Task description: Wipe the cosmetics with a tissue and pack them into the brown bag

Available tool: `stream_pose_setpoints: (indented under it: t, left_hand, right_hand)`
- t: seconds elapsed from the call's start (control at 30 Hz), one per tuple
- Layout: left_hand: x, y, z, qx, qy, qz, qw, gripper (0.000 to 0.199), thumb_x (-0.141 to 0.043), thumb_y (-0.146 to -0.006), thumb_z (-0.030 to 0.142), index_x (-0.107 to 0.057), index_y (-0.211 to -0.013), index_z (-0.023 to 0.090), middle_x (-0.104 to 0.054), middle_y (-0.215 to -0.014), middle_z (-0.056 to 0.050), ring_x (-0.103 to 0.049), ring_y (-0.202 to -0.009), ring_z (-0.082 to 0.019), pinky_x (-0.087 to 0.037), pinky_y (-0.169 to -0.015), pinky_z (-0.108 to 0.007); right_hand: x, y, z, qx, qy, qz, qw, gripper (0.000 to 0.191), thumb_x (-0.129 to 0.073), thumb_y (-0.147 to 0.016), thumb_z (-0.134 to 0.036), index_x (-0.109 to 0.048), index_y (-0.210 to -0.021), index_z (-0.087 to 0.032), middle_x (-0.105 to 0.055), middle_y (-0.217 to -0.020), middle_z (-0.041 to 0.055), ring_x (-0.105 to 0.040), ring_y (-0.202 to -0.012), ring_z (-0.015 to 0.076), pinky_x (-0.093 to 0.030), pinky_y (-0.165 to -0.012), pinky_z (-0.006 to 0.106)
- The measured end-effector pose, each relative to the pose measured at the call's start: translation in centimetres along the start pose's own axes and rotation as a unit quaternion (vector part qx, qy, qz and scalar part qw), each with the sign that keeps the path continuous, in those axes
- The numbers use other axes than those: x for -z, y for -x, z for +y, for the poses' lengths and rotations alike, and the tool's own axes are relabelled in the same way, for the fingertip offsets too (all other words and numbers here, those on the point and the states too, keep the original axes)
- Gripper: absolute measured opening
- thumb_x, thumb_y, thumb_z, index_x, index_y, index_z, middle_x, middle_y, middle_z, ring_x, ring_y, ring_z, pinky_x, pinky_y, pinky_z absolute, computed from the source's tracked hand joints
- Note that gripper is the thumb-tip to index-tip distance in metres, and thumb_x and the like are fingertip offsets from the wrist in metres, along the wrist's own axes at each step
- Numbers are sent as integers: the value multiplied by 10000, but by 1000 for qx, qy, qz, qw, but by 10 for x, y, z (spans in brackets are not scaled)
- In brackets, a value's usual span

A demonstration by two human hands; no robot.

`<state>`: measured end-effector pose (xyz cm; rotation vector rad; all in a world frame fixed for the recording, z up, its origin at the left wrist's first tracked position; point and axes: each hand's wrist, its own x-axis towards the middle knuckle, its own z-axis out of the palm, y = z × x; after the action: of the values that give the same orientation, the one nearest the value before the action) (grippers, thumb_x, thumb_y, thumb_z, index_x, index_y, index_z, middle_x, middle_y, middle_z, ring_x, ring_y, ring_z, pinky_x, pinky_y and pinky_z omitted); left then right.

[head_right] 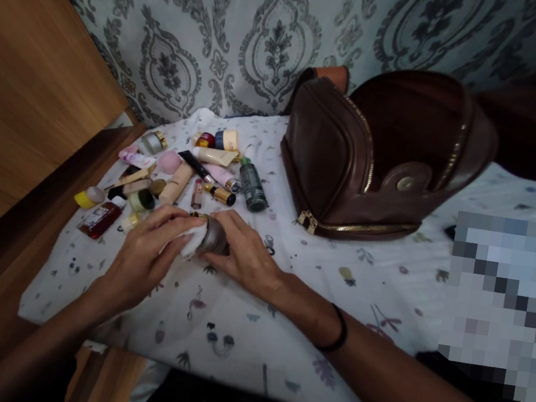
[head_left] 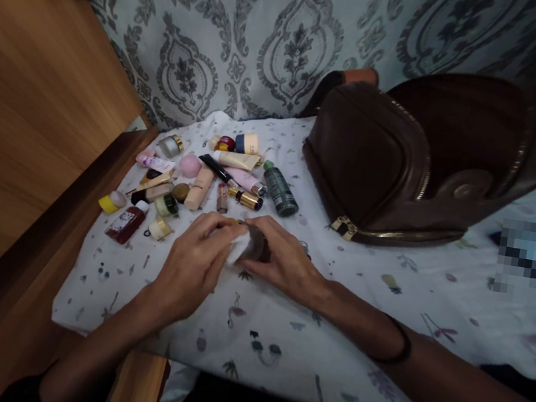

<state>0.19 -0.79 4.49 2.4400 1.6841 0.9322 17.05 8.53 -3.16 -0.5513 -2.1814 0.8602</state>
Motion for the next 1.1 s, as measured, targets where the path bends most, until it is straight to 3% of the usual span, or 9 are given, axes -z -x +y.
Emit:
stream_pose_setpoints:
  t: [0.3,0.47,0.57,0.8,0.93,1.0,1.1]
  left_hand:
    - [-3,-18,-47,119,120,16,986,234,-502,-941,245,-697,-1048,173,-703,-1010,-62,-635,-975,-212,-490,-893,-334]
    - [-10,-9,-57,228,218,19,949,250,-544,-893,318,-712,-985,158,-655,-762,-12,-566,-623,-136,-479,-558,-227]
    - [-13,-2,-53,265,274,-5,925,275,-580,-875,359,-709,-999,150,-625,-719,-3,-518,-552,-114,-461,-484,-204]
    - [-27,14,-45,281,319,-24,905,315,-594,-869,422,-705,-1020,169,-678,-873,-41,-595,-662,-148,-527,-519,-228]
    - [-21,15,-45,231,248,9,941,272,-568,-901,362,-707,-1023,163,-709,-925,-51,-644,-808,-187,-542,-676,-274]
    - [-14,14,-43,186,198,30,962,232,-549,-919,312,-709,-1012,171,-718,-951,-55,-644,-880,-201,-522,-785,-304]
    - [-4,12,-39,146,135,55,979,220,-529,-943,281,-700,-1041,182,-714,-971,-56,-638,-909,-204,-489,-830,-314]
  right_hand:
    - [-2,-2,4,13,3,-4,1000,618,-728,-813,-283,-459,-1368,-250,-603,-1300,110,-602,-1193,293,-520,-999,501]
    - [-2,-1,4,14,31,-1,999,697,-752,-804,-403,-448,-1413,-250,-594,-1351,132,-560,-1253,330,-466,-1049,565]
    - [-2,-1,4,7,36,7,999,668,-735,-827,-420,-454,-1402,-231,-602,-1335,139,-567,-1238,329,-470,-1038,556]
    - [-3,-4,8,-33,30,68,997,530,-783,-774,-416,-575,-1218,-215,-609,-1156,111,-585,-1117,318,-503,-962,523]
    - [-2,-6,5,-56,22,77,995,459,-795,-743,-388,-617,-1133,-222,-596,-1015,74,-596,-998,295,-521,-882,488]
    - [-1,-7,1,-67,-29,81,994,445,-792,-741,-420,-622,-1110,-236,-609,-1004,62,-606,-977,279,-521,-879,465]
    - [1,-7,-5,-97,-144,58,983,442,-763,-766,-465,-610,-1113,-239,-641,-1023,54,-620,-963,249,-531,-874,422]
